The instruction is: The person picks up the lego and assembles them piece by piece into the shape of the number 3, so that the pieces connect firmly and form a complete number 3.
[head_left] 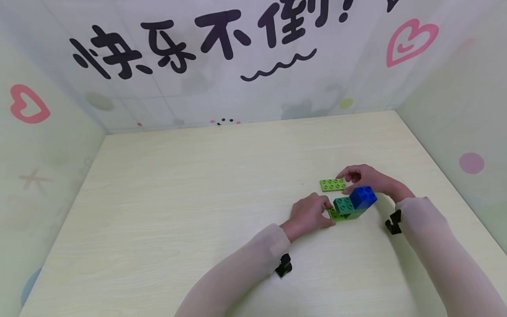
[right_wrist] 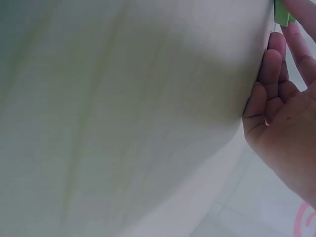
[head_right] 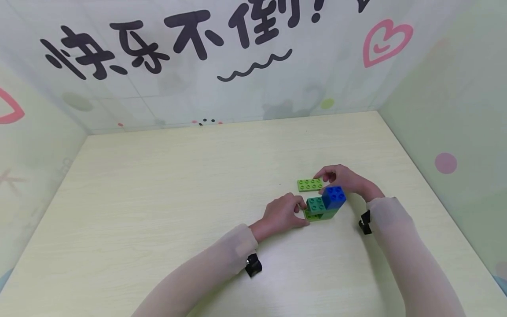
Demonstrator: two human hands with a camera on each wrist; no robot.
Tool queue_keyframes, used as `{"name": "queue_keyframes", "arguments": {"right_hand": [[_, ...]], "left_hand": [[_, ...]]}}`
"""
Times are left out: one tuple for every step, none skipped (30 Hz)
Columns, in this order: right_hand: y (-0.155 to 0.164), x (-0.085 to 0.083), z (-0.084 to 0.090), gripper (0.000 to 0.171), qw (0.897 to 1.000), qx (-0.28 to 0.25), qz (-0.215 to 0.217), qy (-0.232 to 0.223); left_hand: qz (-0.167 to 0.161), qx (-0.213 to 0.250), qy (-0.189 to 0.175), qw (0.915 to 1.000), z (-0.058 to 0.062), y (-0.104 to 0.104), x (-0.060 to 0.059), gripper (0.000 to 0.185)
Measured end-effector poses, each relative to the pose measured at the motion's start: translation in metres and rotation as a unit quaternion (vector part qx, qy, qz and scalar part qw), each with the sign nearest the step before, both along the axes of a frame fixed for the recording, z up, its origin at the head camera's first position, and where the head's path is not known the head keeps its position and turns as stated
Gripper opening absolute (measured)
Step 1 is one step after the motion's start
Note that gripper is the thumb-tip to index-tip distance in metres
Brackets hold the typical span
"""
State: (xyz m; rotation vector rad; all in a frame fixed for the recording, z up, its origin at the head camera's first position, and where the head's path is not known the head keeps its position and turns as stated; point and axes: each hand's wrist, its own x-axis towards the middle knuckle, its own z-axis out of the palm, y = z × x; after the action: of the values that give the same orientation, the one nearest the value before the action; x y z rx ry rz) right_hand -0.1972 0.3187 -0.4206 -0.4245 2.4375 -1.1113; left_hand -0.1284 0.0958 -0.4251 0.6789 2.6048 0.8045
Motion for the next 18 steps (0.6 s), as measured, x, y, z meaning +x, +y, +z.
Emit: {"name": "queue_keyframes", "arguments": {"right_hand": [[0.0003, 0.0001, 0.0003, 0.038, 1.0, -0.001, -0.001, 0.0], [0.0006, 0.0002, 0.0008, 0.038, 1.0, -0.002, -0.002, 0.001], [0.0009, 0.0003, 0.0011, 0.038, 1.0, -0.003, -0.003, 0.001], [0.0013, 0.0004, 0.0015, 0.039, 1.0, -0.004, -0.004, 0.001], [0.0016, 0.0007, 0.0021, 0.039, 1.0, -0.005, -0.005, 0.0], [0.0019, 0.001, 0.0026, 0.04, 1.0, -0.007, -0.007, -0.002], [0.0022, 0.0013, 0.0032, 0.04, 1.0, -0.008, -0.008, -0.003], [0.0023, 0.0015, 0.0038, 0.04, 1.0, -0.009, -0.009, -0.004], [0.0025, 0.0016, 0.0043, 0.041, 1.0, -0.01, -0.009, -0.005], [0.0026, 0.0019, 0.005, 0.041, 1.0, -0.01, -0.01, -0.004], [0.0028, 0.0019, 0.0053, 0.041, 1.0, -0.01, -0.01, -0.003], [0.003, 0.002, 0.0056, 0.041, 1.0, -0.01, -0.011, -0.002], [0.0031, 0.0022, 0.006, 0.041, 1.0, -0.009, -0.01, 0.001], [0.0032, 0.0024, 0.0062, 0.041, 1.0, -0.009, -0.011, 0.001], [0.0034, 0.0025, 0.0063, 0.041, 1.0, -0.008, -0.013, 0.0], [0.0035, 0.0028, 0.0066, 0.042, 1.0, -0.005, -0.016, 0.0], [0.0038, 0.0028, 0.0064, 0.042, 1.0, -0.003, -0.018, -0.001], [0.0039, 0.003, 0.0066, 0.042, 1.0, -0.001, -0.021, -0.002]], "left_hand": [[0.0, 0.001, 0.0, 1.0, -0.0003, 0.0, -0.0001, 0.033], [0.0, 0.002, 0.0, 1.0, -0.0007, 0.0, 0.0, 0.033], [0.0, 0.003, -0.001, 1.0, -0.0011, 0.0001, 0.0, 0.032], [0.0, 0.004, -0.001, 1.0, -0.0013, 0.0002, 0.0, 0.032], [0.0, 0.005, -0.001, 1.0, -0.0016, 0.0002, -0.0001, 0.032], [0.0, 0.007, -0.001, 1.0, -0.0018, 0.0002, -0.0003, 0.032], [-0.001, 0.008, -0.002, 1.0, -0.0019, 0.0001, -0.0005, 0.032], [-0.001, 0.008, -0.001, 1.0, -0.0021, 0.0001, -0.0006, 0.032], [-0.001, 0.009, -0.002, 1.0, -0.002, 0.0, -0.0007, 0.032], [-0.002, 0.009, -0.001, 1.0, -0.0019, -0.0001, -0.0007, 0.032], [-0.002, 0.01, 0.0, 1.0, -0.002, -0.0001, -0.0008, 0.032], [-0.003, 0.009, 0.002, 1.0, -0.0018, -0.0001, -0.0007, 0.032], [-0.002, 0.009, 0.002, 1.0, -0.0016, -0.0001, -0.0006, 0.032], [-0.002, 0.008, 0.003, 1.0, -0.0014, -0.0002, -0.0006, 0.032], [-0.002, 0.007, 0.004, 1.0, -0.0014, -0.0001, -0.0005, 0.032], [-0.002, 0.007, 0.005, 1.0, -0.0012, -0.0002, -0.0004, 0.032], [-0.002, 0.007, 0.004, 1.0, -0.001, -0.0003, -0.0003, 0.032], [-0.002, 0.006, 0.003, 1.0, -0.0008, -0.0005, -0.0002, 0.032]]}}
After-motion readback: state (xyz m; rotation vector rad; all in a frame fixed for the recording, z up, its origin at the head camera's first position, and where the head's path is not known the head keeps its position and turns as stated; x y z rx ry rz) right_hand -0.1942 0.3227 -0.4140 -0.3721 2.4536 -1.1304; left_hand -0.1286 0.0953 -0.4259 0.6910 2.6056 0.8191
